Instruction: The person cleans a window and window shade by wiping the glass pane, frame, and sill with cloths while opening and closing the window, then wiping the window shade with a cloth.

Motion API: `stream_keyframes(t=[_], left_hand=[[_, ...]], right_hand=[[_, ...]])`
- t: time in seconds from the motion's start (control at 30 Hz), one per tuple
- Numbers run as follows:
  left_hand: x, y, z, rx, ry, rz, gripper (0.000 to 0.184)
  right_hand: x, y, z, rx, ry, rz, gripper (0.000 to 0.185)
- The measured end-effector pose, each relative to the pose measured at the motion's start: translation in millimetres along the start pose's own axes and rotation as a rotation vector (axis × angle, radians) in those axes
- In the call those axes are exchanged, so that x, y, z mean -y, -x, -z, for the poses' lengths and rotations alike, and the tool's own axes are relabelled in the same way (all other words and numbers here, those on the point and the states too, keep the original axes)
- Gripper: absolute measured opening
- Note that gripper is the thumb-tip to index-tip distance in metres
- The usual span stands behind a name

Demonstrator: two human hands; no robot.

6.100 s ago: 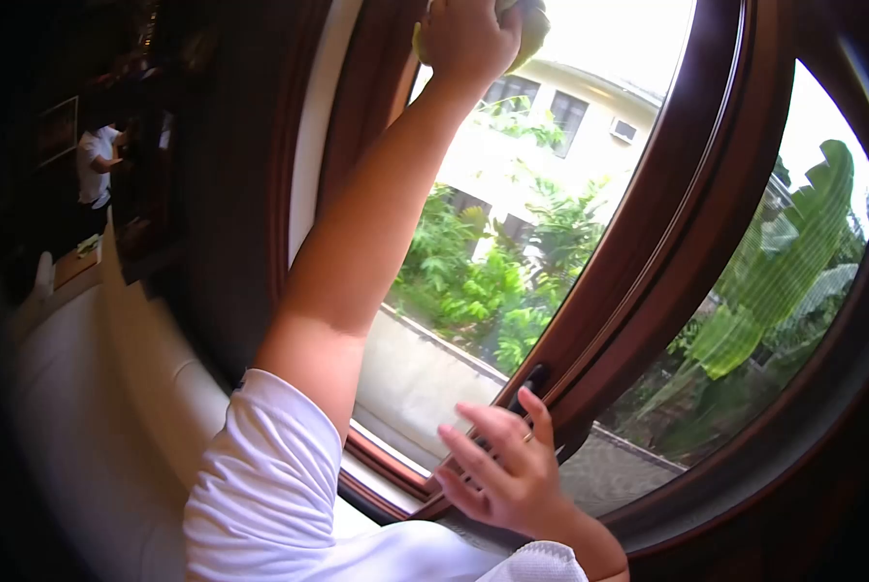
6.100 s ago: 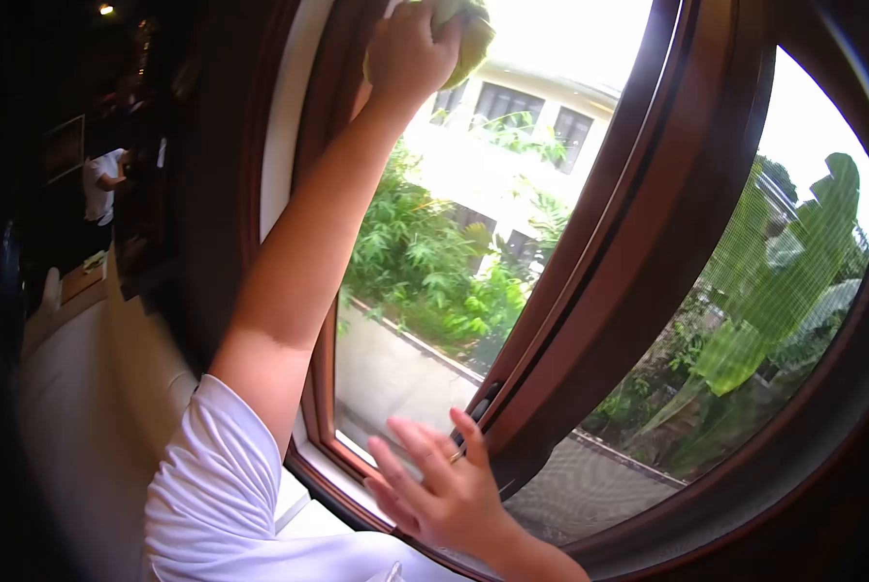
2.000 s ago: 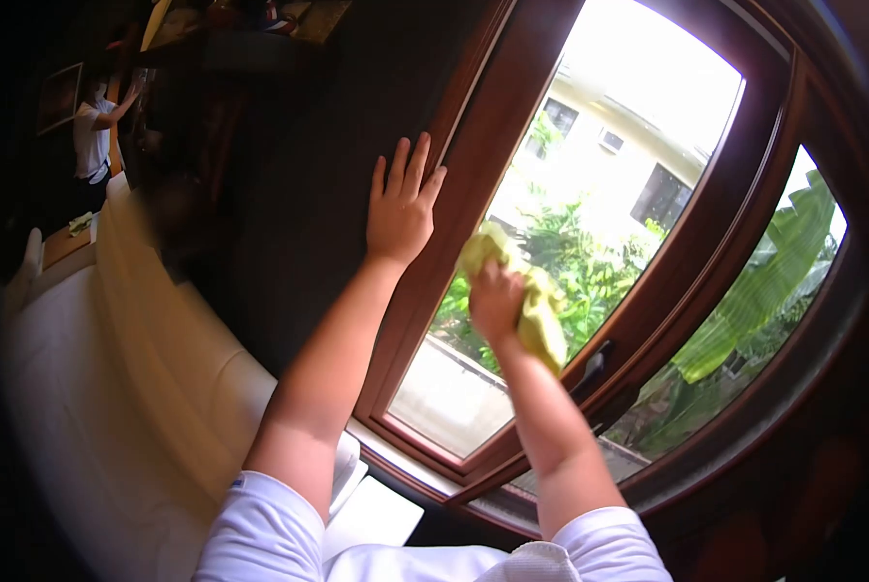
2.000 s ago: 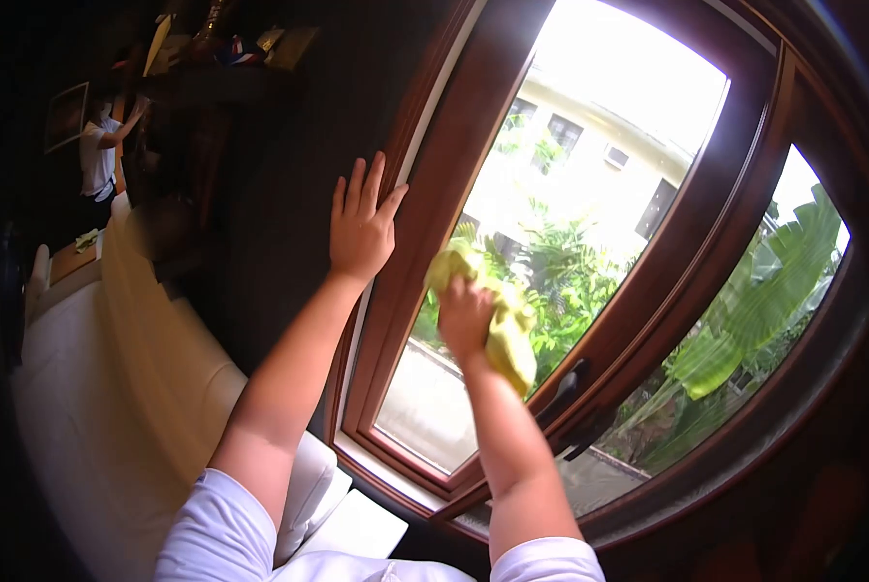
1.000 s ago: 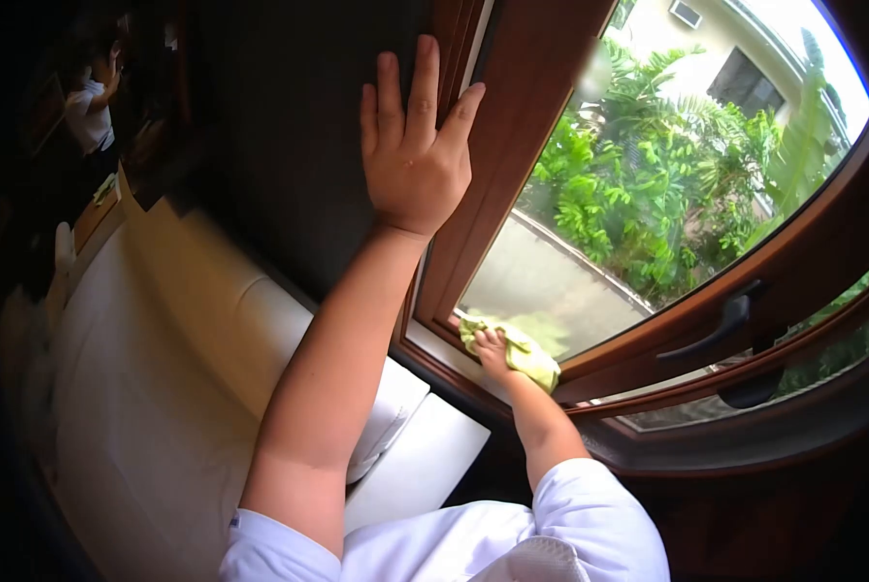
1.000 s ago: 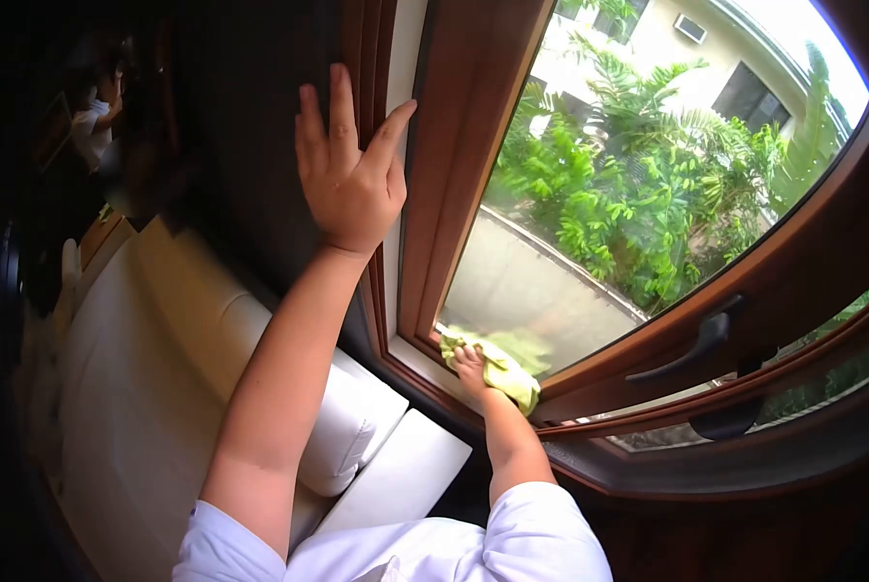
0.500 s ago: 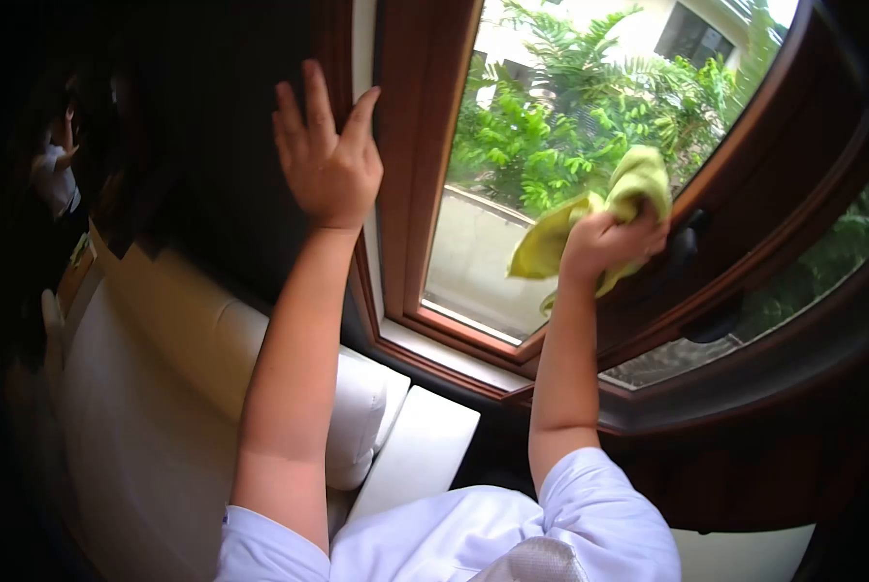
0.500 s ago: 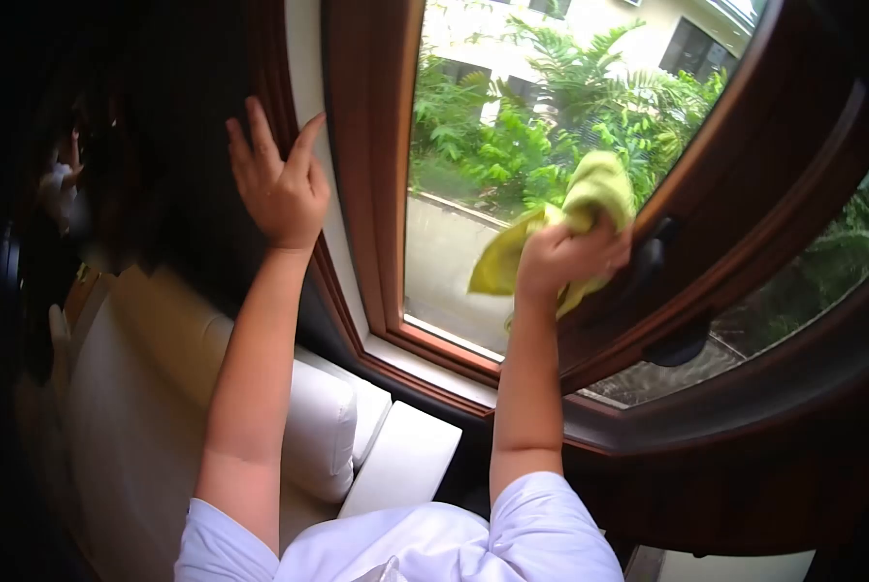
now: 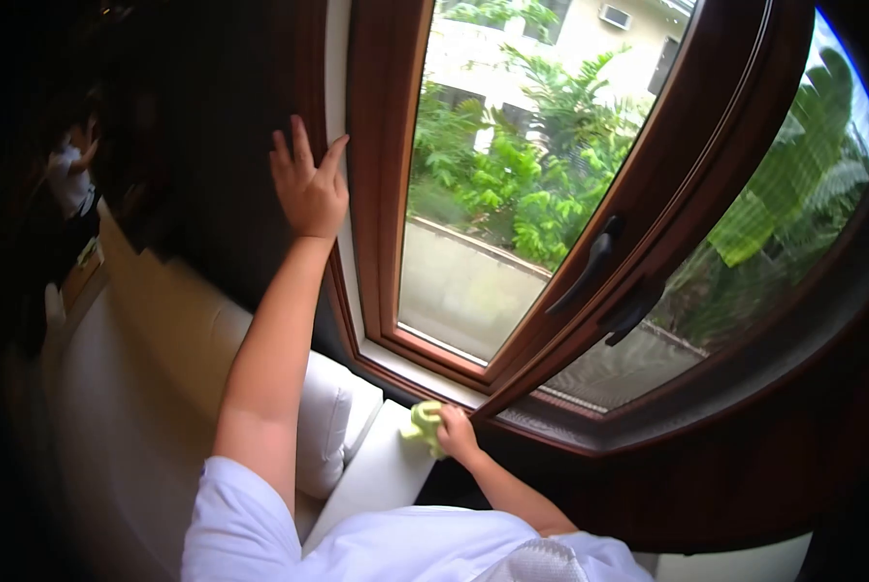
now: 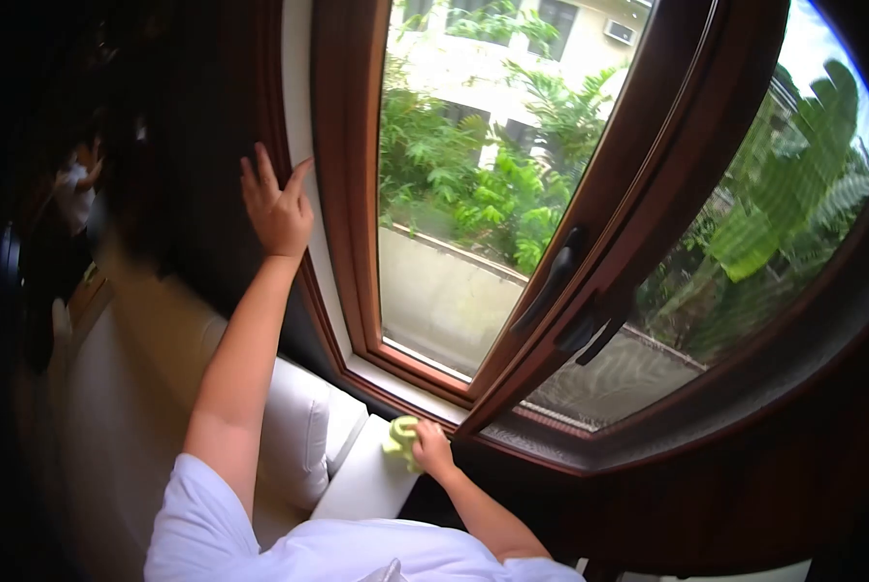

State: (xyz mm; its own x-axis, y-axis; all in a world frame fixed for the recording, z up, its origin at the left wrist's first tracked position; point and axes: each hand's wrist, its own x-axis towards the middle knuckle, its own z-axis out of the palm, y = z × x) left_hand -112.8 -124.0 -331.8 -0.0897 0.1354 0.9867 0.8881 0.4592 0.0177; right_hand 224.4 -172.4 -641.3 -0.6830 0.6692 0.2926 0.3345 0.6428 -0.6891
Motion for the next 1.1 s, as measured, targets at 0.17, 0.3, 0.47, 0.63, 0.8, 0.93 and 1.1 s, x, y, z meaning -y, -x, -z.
stream_keyframes(t=[0.17, 0.3, 0.47, 0.63, 0.8, 0.93, 1.1], left_hand=[[-99, 17, 47, 0.069, 0.233, 0.237, 0.039], [-186, 47, 55, 0.602, 1.360, 0.367, 0.031], [-245, 32, 85, 1.166, 1.723, 0.462, 0.051], [-259, 45, 69, 1.219, 1.792, 0.606, 0.051], [-256, 41, 67, 1.158, 1.693, 0.512, 0.051], [-250, 33, 67, 1.237, 1.728, 0.514, 0.052], [-246, 28, 66, 1.283, 1.754, 0.483, 0.061]], right_hand=[[-1, 32, 90, 0.130, -0.258, -0.142, 0.032], [-18, 35, 148, -0.013, -0.240, -0.139, 0.032], [-10, 24, 211, -0.076, -0.274, -0.040, 0.027], [9, 13, 275, -0.015, -0.363, 0.042, 0.028], [24, -6, 300, 0.065, -0.347, 0.265, 0.028], [55, -12, 318, 0.102, -0.316, 0.256, 0.029], [68, -13, 311, 0.019, -0.314, 0.266, 0.029]])
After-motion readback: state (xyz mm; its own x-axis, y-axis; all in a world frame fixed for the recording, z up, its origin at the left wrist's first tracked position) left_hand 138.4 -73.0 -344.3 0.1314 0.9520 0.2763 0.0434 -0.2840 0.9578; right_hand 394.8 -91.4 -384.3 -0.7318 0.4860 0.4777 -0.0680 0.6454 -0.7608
